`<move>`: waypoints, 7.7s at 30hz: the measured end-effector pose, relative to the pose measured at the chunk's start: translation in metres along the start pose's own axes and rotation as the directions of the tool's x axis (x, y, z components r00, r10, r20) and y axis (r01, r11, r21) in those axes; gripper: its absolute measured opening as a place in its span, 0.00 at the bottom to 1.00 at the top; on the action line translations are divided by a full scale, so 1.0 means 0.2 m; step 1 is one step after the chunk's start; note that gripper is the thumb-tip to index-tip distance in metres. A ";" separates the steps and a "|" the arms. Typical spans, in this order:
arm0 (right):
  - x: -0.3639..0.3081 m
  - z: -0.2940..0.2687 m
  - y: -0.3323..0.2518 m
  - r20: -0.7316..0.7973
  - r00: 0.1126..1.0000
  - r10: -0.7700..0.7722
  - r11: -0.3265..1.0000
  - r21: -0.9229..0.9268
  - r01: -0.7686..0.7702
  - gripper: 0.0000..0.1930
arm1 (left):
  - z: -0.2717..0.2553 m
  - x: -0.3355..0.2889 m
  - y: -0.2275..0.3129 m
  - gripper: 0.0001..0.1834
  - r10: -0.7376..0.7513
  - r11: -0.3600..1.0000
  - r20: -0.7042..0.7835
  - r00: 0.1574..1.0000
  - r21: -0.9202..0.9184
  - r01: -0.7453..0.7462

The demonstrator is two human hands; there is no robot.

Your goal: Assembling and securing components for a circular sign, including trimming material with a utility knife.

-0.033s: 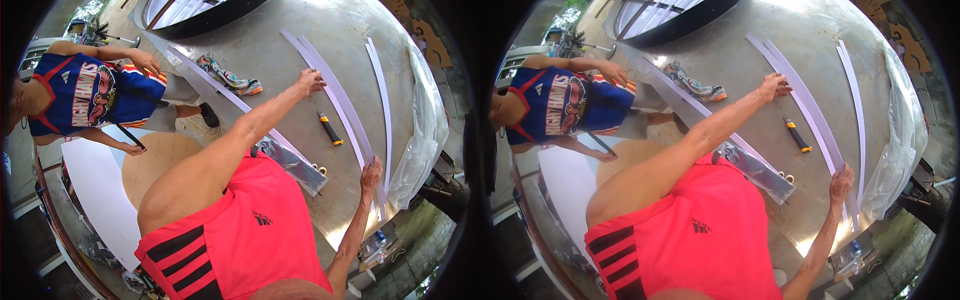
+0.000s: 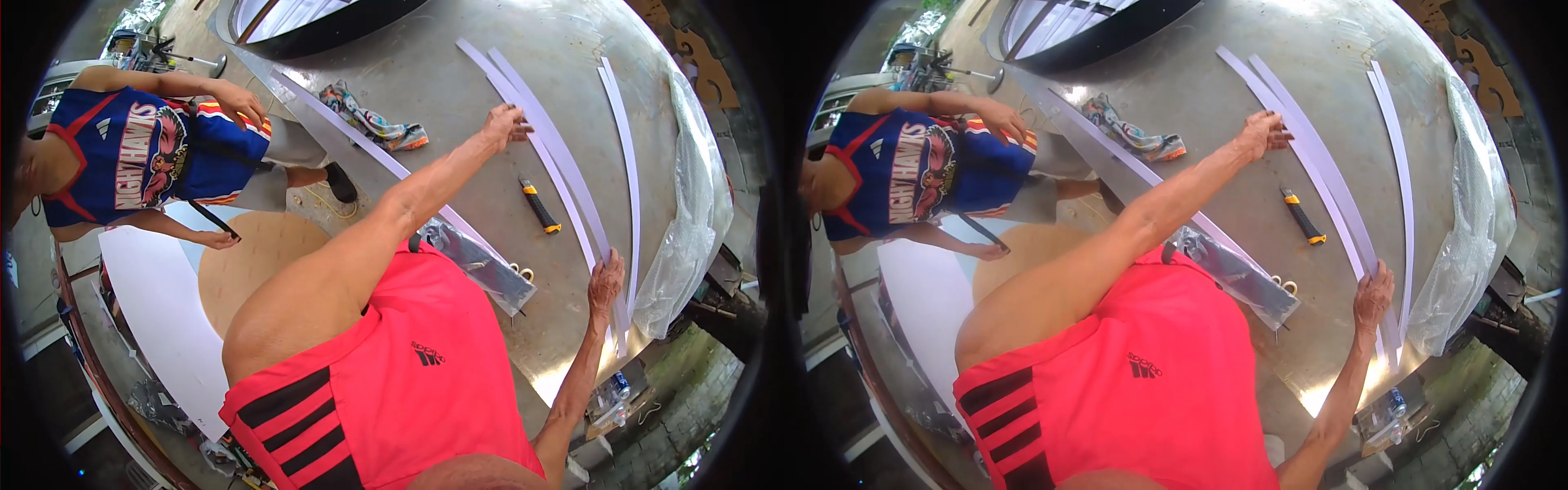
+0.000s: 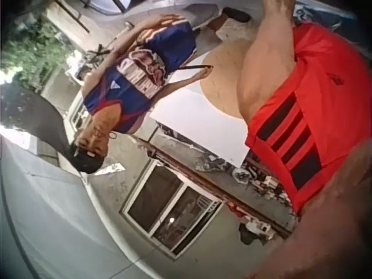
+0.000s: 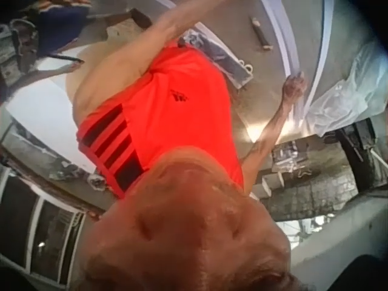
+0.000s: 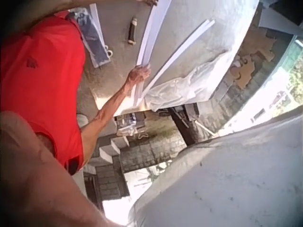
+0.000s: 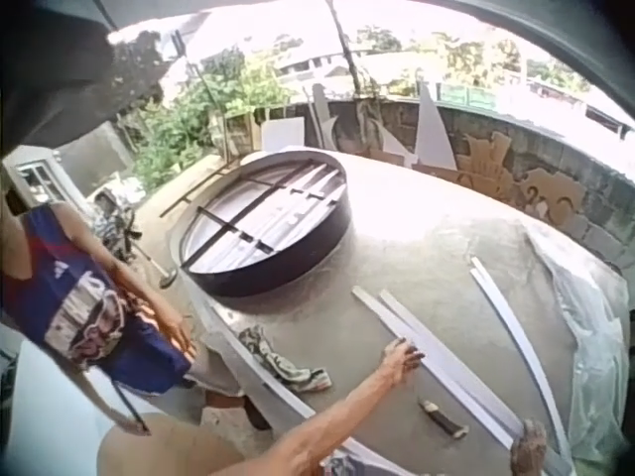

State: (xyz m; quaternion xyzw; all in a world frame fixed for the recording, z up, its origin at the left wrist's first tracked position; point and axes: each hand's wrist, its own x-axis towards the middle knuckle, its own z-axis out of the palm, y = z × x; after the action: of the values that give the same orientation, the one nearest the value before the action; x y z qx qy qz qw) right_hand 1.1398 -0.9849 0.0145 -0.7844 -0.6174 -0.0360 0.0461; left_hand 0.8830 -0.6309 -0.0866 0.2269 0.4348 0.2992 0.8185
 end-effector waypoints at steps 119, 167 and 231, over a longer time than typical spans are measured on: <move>-0.17 0.20 -1.53 0.285 0.939 -0.195 0.667 0.740 -0.086 0.19 | -1.14 -1.11 0.71 0.25 0.603 0.469 -0.280 0.747 -0.633 -0.616; -0.14 0.06 -1.54 0.159 0.973 -0.168 0.699 0.715 0.005 0.27 | -1.28 -0.72 0.74 0.27 0.520 0.717 -0.267 0.811 -0.380 -0.584; -0.56 0.03 -1.22 0.150 0.976 0.159 0.788 0.576 -0.217 0.22 | -0.67 -1.02 0.98 0.29 0.727 0.540 0.106 0.679 -0.699 -0.469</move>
State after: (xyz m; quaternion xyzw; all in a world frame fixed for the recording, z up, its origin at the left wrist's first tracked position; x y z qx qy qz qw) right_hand 0.8757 -1.0353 0.0032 -0.7897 -0.5183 0.1986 0.2612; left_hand 0.6211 -0.6160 0.0852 0.1359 0.0336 0.6402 0.7553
